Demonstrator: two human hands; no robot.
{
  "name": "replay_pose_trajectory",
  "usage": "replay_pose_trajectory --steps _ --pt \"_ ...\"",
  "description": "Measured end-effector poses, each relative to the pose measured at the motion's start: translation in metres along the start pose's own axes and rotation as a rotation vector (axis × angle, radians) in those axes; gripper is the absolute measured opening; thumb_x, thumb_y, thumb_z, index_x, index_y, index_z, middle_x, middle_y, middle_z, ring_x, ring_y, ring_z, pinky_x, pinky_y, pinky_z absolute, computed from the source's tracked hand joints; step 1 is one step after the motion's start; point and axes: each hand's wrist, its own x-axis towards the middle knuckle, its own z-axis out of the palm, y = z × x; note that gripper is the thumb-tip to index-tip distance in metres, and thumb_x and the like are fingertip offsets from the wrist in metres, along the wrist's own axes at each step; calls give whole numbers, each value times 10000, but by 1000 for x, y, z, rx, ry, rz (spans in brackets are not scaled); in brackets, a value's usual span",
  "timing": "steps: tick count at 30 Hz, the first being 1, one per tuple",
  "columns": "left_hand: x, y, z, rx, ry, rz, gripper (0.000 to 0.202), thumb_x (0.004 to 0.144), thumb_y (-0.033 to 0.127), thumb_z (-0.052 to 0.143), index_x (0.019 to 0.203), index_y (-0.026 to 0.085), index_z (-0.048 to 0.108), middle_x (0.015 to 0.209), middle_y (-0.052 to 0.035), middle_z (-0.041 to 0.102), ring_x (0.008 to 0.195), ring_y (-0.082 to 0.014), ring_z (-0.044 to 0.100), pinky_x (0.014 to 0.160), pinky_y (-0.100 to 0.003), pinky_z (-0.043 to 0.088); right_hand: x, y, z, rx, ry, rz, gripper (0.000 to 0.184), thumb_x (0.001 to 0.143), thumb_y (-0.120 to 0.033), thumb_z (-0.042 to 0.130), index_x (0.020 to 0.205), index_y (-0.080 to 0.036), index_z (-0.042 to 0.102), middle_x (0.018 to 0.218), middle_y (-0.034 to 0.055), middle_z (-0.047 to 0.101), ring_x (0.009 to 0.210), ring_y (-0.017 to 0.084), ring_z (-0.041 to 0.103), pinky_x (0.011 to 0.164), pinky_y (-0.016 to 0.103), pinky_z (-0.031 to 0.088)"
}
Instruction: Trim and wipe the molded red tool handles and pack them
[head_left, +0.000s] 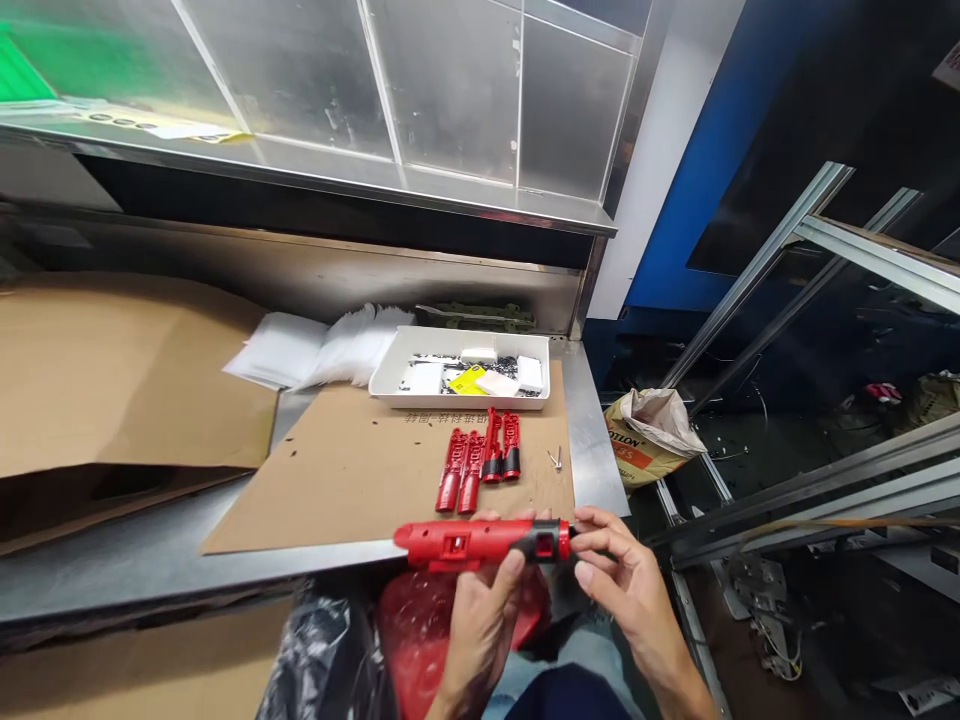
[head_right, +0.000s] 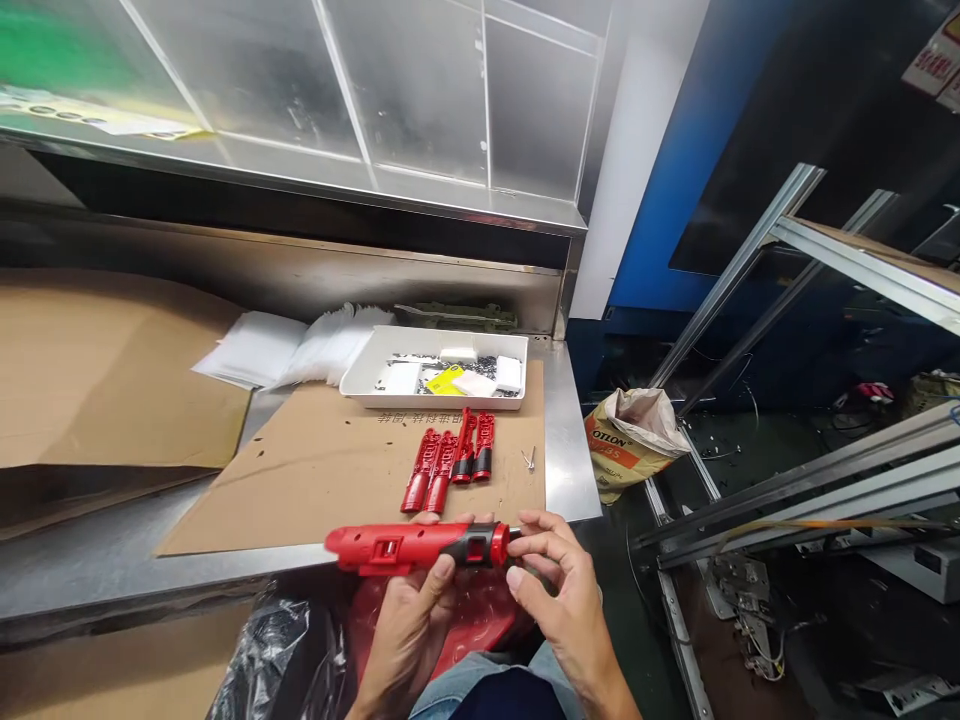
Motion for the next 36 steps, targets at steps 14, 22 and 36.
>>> replay_pose_trajectory --steps 14,22,36 --pt "-16 -12 10 -95 -115 -216 873 567 267 926 1320 262 484 1229 -102 692 1224 -350 579 1088 -457 434 -19 -2 22 -525 174 -260 218 860 -363 641 1023 -267 751 1369 84 524 1225 281 529 1053 389 439" --pt "-18 -11 13 -139 -167 -287 982 619 271 902 1433 240 355 1193 -107 707 1190 -309 611 1062 -407 460 -14 -2 17 -806 305 -702 20 861 -232 657 859 -239 676 1233 84 549 1179 277 518 967 442 482" --pt "-10 -13 12 -118 -177 -184 801 613 325 903 1276 240 462 1068 -72 717 1137 -311 639 1008 -425 497 -3 -7 10 -881 193 -628 104 879 -305 625 959 -246 654 1193 86 547 1191 280 502 994 489 458"
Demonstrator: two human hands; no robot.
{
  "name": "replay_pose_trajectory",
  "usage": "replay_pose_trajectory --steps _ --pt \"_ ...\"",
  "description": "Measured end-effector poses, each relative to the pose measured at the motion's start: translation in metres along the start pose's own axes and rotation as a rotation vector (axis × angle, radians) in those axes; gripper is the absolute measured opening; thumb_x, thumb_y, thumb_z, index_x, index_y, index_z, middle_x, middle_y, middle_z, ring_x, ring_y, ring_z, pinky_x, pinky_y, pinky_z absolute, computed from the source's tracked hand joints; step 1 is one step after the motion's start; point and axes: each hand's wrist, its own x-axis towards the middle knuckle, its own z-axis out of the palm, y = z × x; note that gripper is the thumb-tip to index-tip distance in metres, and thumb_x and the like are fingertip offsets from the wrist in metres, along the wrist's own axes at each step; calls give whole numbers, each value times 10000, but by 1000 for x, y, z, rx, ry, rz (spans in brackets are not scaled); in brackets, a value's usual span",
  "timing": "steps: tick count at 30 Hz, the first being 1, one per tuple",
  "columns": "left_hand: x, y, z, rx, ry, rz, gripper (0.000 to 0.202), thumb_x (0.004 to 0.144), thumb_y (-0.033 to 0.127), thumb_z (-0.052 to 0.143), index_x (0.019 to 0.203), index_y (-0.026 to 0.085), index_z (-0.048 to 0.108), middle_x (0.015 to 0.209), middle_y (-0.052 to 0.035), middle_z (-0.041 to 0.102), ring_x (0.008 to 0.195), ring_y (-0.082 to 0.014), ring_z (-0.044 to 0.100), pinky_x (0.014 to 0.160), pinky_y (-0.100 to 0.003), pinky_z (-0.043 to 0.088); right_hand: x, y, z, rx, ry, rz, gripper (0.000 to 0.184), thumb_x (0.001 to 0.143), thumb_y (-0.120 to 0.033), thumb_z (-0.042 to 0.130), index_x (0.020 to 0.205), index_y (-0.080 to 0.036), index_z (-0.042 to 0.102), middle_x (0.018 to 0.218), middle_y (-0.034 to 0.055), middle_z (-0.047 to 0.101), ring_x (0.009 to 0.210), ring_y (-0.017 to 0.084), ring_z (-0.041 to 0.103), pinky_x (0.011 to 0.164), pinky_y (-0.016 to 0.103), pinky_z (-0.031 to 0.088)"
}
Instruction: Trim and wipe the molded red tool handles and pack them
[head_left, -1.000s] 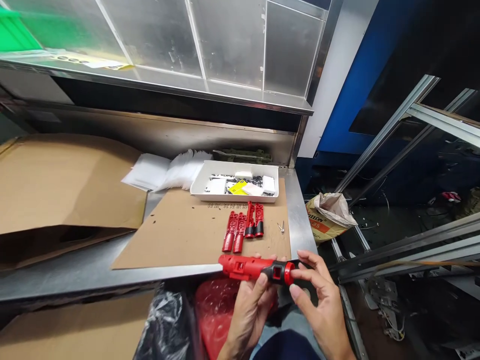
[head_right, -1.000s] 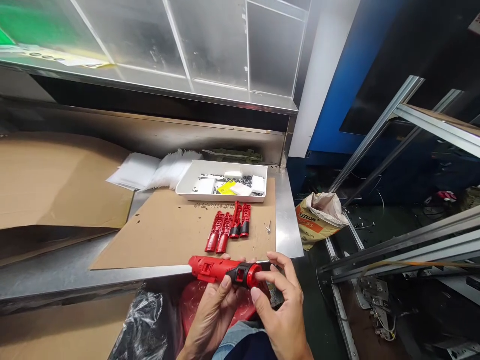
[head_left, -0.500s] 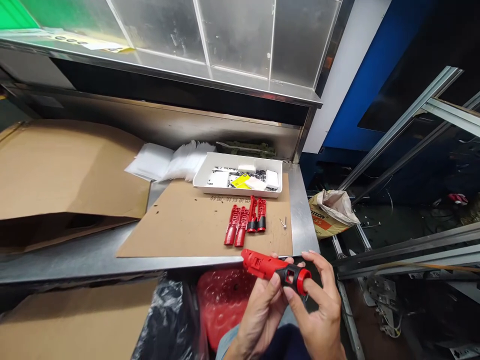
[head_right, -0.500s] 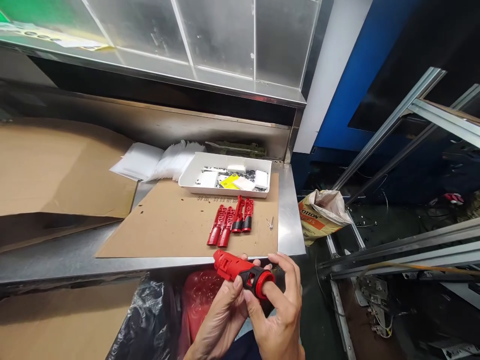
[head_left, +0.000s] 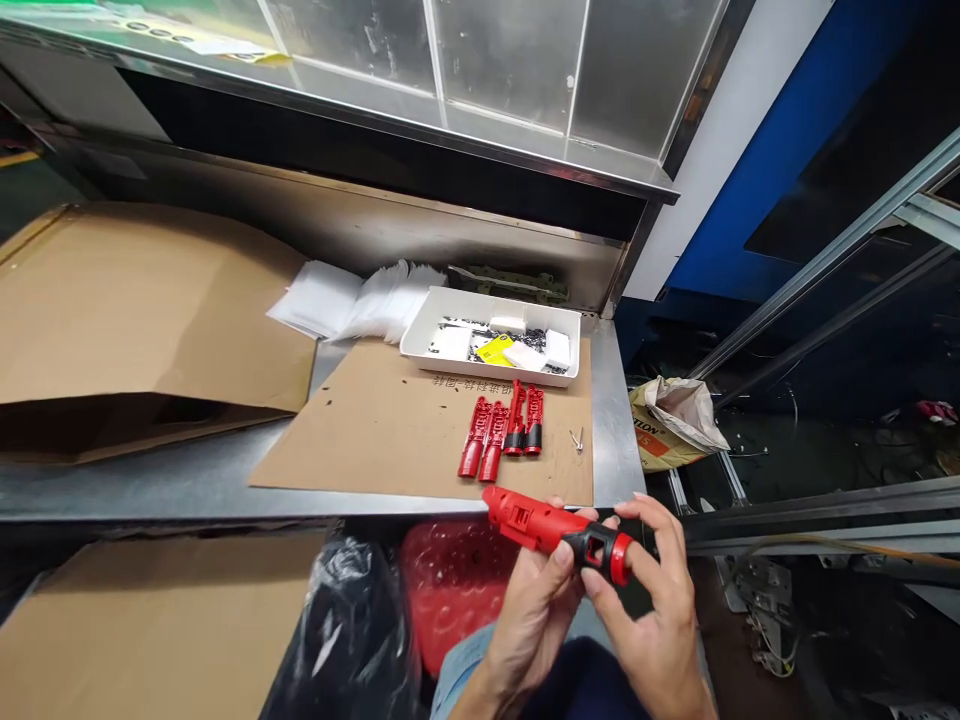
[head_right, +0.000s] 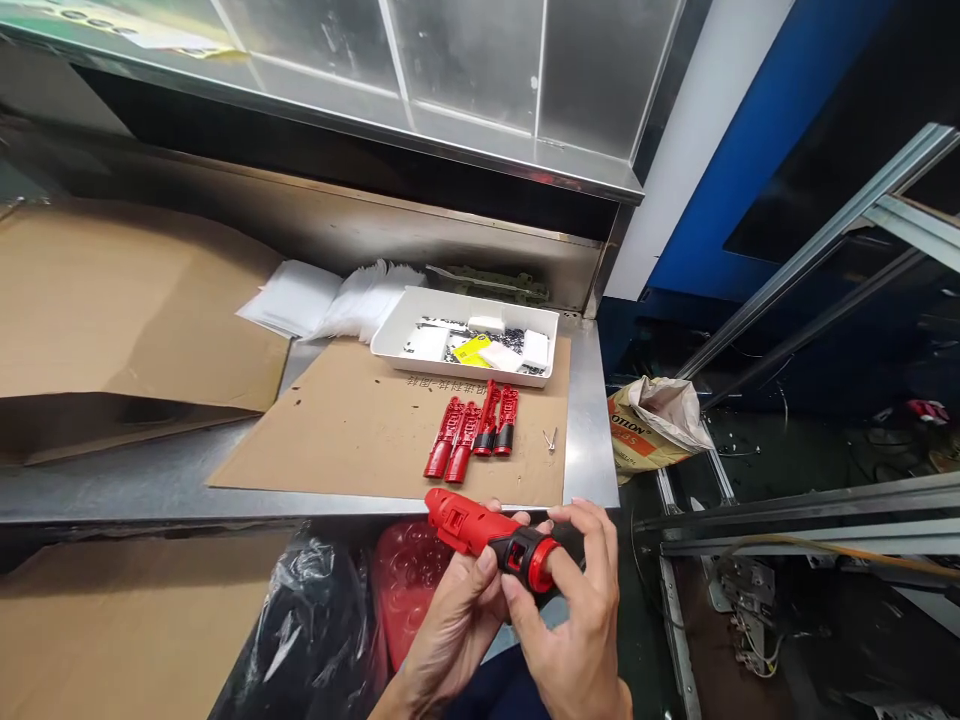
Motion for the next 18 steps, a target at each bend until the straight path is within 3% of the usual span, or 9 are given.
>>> replay_pose_trajectory --steps 3,6,11,18 --pt "4 0 -5 52 -39 48 698 639 314 888 1215 262 497 1107 -73 716 1154 -326 630 1033 -469 476 2 3 -7 226 -213 155 339 904 -525 537 1145 -319 656 1388 65 495 1330 291 419 1050 475 437" --pt "7 -1 -9 102 -86 102 563 681 309 859 1136 261 531 1118 -73 717 1157 -319 629 1040 -471 468 2 3 -8 367 -275 287 376 889 -547 550 1187 -350 666 1479 41 452 1421 308 315 1136 519 333" --pt "8 -4 -9 170 -167 156 505 720 316 826 1119 267 522 1129 -79 713 1158 -322 627 1034 -479 470 4 0 1 607 -213 521 302 883 -481 589 1057 -297 756 1422 85 535 1314 318 487 1122 526 353" --pt "9 -7 -12 225 -127 189 478 744 316 803 1125 264 520 1157 -86 709 1115 -276 654 986 -407 516 -1 5 6 615 -60 597 243 812 -419 704 993 -275 778 1296 106 629 1251 314 539 1107 498 374"
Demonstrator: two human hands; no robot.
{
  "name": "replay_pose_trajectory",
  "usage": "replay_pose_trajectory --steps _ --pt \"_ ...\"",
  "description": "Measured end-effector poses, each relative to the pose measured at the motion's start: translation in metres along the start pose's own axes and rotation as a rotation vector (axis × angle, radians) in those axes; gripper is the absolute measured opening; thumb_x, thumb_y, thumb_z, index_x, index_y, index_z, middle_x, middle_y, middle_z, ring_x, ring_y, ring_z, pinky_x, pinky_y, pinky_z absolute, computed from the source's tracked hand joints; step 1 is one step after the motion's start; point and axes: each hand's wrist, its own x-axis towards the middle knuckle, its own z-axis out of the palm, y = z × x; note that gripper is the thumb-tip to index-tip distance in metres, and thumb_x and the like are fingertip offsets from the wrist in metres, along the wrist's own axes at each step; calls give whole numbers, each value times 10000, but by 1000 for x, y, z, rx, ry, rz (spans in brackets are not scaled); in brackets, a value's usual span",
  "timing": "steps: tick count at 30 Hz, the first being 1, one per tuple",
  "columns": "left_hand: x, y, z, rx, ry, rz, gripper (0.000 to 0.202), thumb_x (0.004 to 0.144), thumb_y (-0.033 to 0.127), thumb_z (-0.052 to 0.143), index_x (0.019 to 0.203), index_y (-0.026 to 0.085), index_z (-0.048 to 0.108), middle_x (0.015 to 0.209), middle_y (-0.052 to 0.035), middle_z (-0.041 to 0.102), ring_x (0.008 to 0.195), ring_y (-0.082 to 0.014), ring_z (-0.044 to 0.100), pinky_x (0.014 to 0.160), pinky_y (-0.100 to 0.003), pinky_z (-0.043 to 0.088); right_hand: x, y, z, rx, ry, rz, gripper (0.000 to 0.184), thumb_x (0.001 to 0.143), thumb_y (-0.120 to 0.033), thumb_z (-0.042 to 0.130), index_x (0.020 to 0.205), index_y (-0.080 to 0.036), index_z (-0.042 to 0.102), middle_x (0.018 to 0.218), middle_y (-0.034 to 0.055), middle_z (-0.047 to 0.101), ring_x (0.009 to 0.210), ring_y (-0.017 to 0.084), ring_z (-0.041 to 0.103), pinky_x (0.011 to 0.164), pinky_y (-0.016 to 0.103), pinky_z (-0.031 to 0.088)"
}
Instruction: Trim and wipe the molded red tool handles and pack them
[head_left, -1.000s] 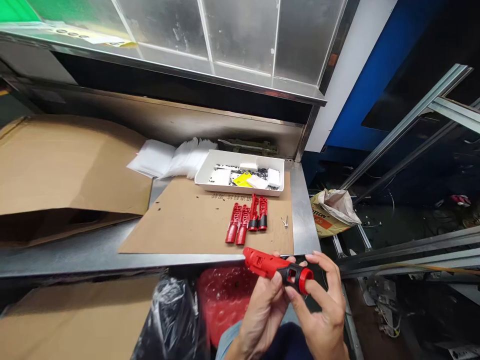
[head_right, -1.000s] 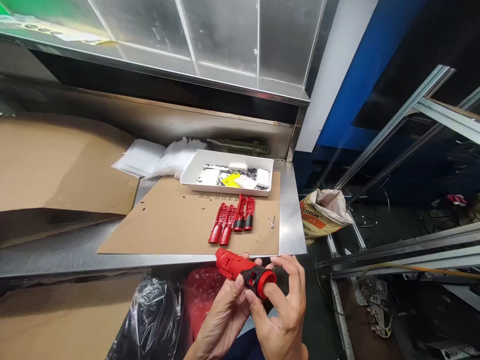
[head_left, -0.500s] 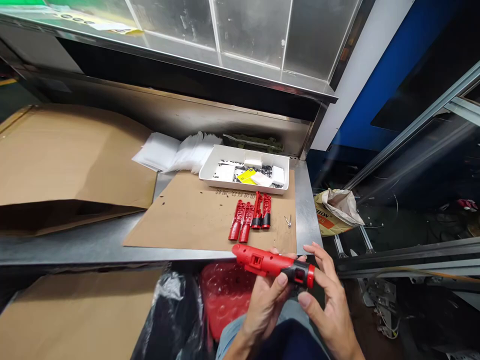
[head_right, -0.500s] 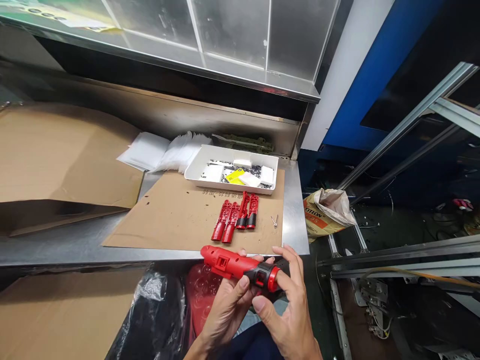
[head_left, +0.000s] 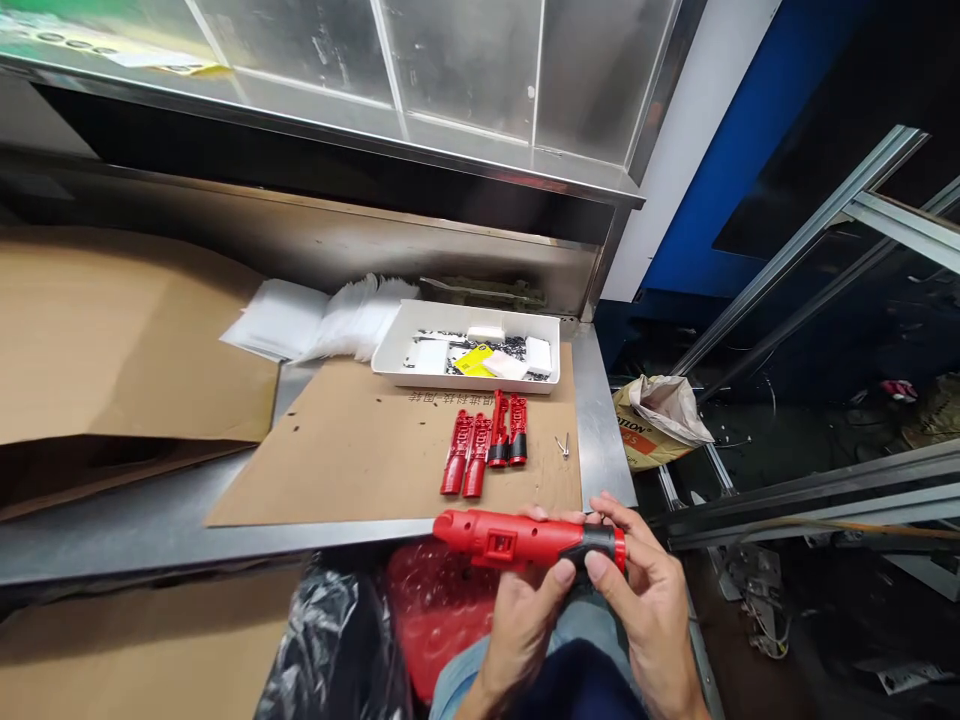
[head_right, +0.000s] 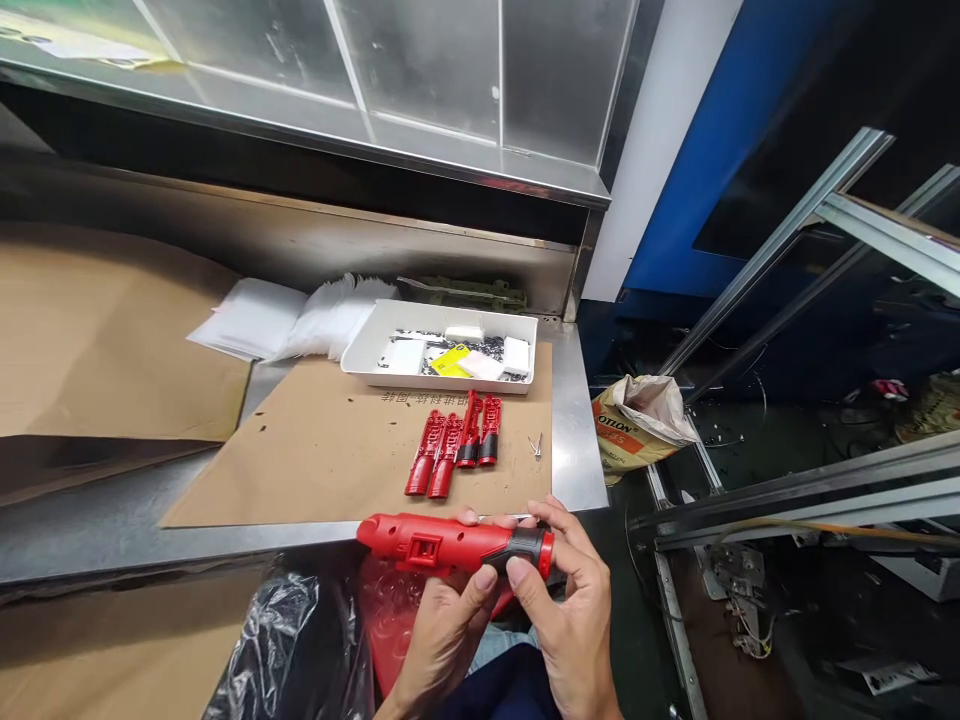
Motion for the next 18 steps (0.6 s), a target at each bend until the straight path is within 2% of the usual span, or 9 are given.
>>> replay_pose_trajectory --steps 6,9,13,18 --pt "3 -8 3 37 53 126 449 731 288 811 1100 254 558 1074 -59 727 1083 -246 664 974 -365 522 -6 6 5 137 82 42 182 814 -378 721 936 -254 776 1235 74 559 1175 244 572 998 328 476" --pt "3 -11 3 46 56 151 430 741 272 801 1100 255 565 1071 -51 719 1077 -253 662 1011 -413 502 -6 1 11 297 91 102 190 806 -381 726 928 -241 764 1166 54 523 1139 219 573 955 279 506" --pt "4 -14 3 35 55 157 418 732 275 805 1085 245 583 1067 -60 721 1084 -283 658 1024 -469 489 -5 -3 16 418 101 145 176 796 -371 736 915 -242 749 1134 31 511 1116 198 564 956 258 507" --pt "4 -10 4 33 95 116 431 703 299 827 1075 244 617 1061 -60 733 1077 -288 661 1015 -447 495 -4 -1 13 426 8 141 225 825 -379 702 1007 -254 747 1163 46 536 1171 225 539 1041 327 468"
